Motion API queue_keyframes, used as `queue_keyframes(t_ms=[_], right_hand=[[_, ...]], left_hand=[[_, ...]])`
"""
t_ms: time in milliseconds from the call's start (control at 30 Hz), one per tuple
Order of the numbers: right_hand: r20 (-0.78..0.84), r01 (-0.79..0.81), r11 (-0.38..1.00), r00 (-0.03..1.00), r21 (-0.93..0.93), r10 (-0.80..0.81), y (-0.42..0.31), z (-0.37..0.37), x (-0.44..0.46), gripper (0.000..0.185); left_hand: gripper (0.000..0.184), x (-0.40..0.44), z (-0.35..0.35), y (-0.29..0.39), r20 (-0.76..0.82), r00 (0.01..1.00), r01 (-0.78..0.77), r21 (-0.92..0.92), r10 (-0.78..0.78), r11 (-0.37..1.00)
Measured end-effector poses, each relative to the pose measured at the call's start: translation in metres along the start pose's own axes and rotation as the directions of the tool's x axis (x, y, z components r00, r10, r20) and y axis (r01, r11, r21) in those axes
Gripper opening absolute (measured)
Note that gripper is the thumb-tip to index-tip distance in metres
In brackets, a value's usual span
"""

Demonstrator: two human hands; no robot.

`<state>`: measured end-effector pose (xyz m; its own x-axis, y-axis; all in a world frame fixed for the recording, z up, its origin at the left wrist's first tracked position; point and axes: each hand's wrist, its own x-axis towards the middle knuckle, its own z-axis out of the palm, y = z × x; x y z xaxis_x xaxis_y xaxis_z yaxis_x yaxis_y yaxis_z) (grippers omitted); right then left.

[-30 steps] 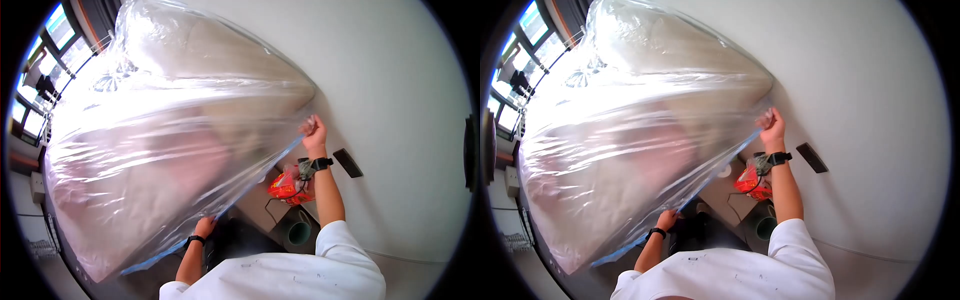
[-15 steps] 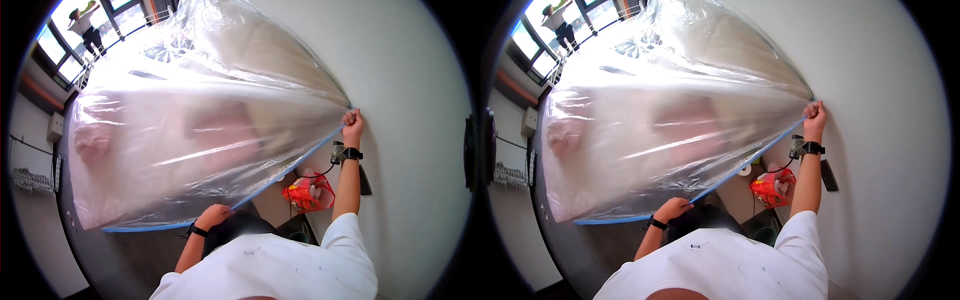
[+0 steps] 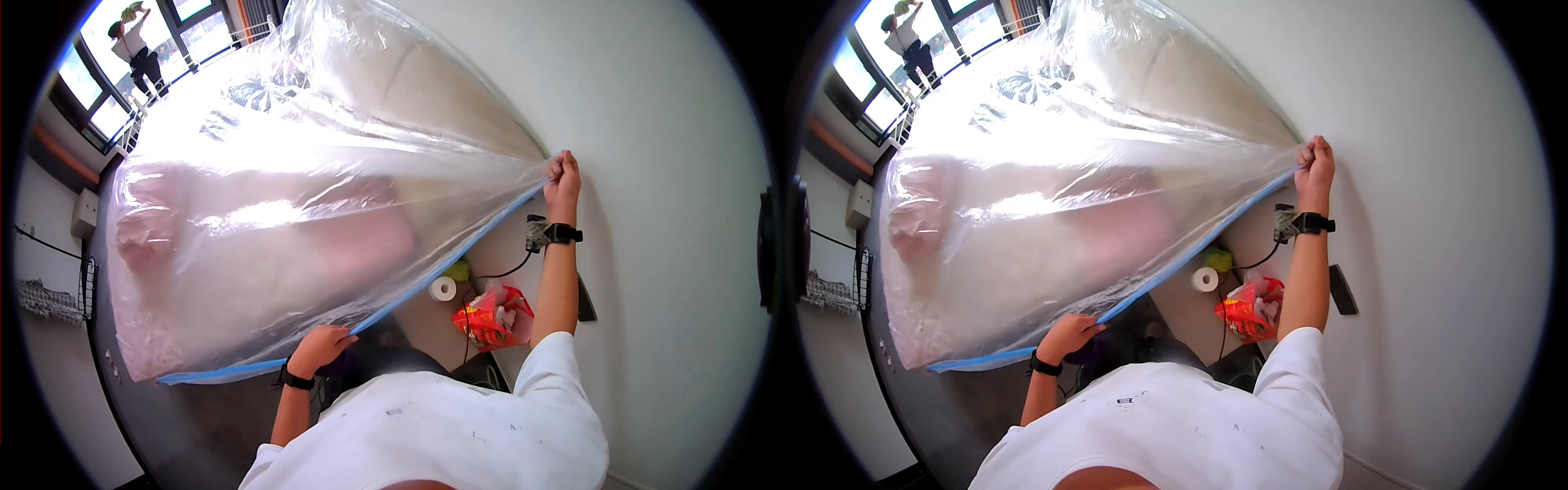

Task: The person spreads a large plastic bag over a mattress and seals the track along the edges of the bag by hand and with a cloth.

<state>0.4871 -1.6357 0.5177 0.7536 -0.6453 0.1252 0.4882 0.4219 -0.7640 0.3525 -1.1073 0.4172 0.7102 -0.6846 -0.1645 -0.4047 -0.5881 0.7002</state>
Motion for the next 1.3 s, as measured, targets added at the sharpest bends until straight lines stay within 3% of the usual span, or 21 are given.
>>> queue_keyframes(t_ms=[167, 300, 433, 500, 567, 700, 833, 900, 967, 1067, 1133, 1167, 1233, 1300], right_hand=[[0.134, 0.040, 0.999, 0.990, 0.017, -0.042, 0.020, 0.031, 0.026, 0.009], [0.000, 0.154, 0.987, 0.988, -0.041, -0.154, 0.025, 0.059, 0.033, 0.011], [-0.029, 0.165, 0.985, 0.986, -0.060, -0.167, 0.028, 0.067, 0.040, 0.012], [-0.027, 0.197, 0.980, 0.980, -0.016, -0.198, 0.026, 0.075, 0.043, 0.013], [-0.005, 0.199, 0.980, 0.980, -0.011, -0.199, 0.020, 0.088, 0.044, 0.014], [0.095, 0.214, 0.976, 0.973, -0.024, -0.211, 0.004, 0.123, 0.039, 0.013], [0.267, 0.215, 0.965, 0.931, 0.152, -0.249, -0.022, 0.173, 0.030, 0.015], [0.501, 0.068, 0.979, 0.851, 0.195, -0.159, -0.042, 0.197, 0.019, 0.014], [0.505, -0.016, 0.979, 0.859, 0.201, -0.090, -0.051, 0.225, -0.005, 0.016], [0.576, -0.065, 0.997, 0.817, 0.041, 0.030, -0.053, 0.234, -0.028, 0.016], [0.421, -0.116, 0.970, 0.885, -0.213, 0.199, -0.041, 0.224, -0.032, 0.014], [0.435, -0.126, 0.966, 0.874, -0.226, 0.216, -0.034, 0.218, -0.037, 0.014], [0.242, -0.048, 0.795, 0.940, -0.605, 0.240, -0.021, 0.199, -0.051, 0.012], [0.182, -0.025, 0.569, 0.935, -0.822, 0.304, 0.004, 0.150, -0.037, 0.010]], left_hand=[[0.024, 0.008, 0.008, -0.012, -0.018, 1.000, -0.017, -0.033, 0.017, 0.999], [0.024, 0.012, -0.005, -0.011, 0.011, 0.999, 0.032, -0.069, -0.031, 0.997], [0.024, 0.007, -0.014, -0.006, -0.033, 0.997, 0.073, -0.095, -0.076, 0.993], [0.022, 0.009, -0.021, -0.004, -0.124, 0.992, -0.010, -0.042, 0.005, 0.999], [0.022, 0.009, -0.032, -0.002, -0.127, 0.992, 0.004, -0.060, -0.011, 0.998], [0.022, 0.006, -0.038, -0.004, -0.133, 0.991, -0.005, -0.118, -0.010, 0.993], [0.022, -0.002, -0.043, -0.003, -0.133, 0.991, 0.011, -0.143, -0.030, 0.990], [0.022, -0.006, -0.041, -0.005, -0.092, 0.994, 0.042, -0.131, -0.054, 0.990], [0.023, -0.010, -0.036, -0.007, -0.101, 0.994, 0.027, -0.154, -0.043, 0.988], [0.024, -0.017, -0.023, -0.009, -0.085, 0.995, 0.029, -0.176, -0.044, 0.984], [0.024, -0.026, -0.016, -0.013, -0.071, 0.995, 0.056, -0.189, -0.071, 0.980], [0.023, -0.032, -0.011, -0.016, -0.063, 0.996, 0.049, -0.182, -0.062, 0.982], [0.023, -0.048, -0.002, -0.022, -0.058, 0.996, 0.049, -0.195, -0.062, 0.980], [0.021, -0.069, 0.007, -0.030, -0.266, 0.963, -0.050, -0.322, -0.040, 0.945]])
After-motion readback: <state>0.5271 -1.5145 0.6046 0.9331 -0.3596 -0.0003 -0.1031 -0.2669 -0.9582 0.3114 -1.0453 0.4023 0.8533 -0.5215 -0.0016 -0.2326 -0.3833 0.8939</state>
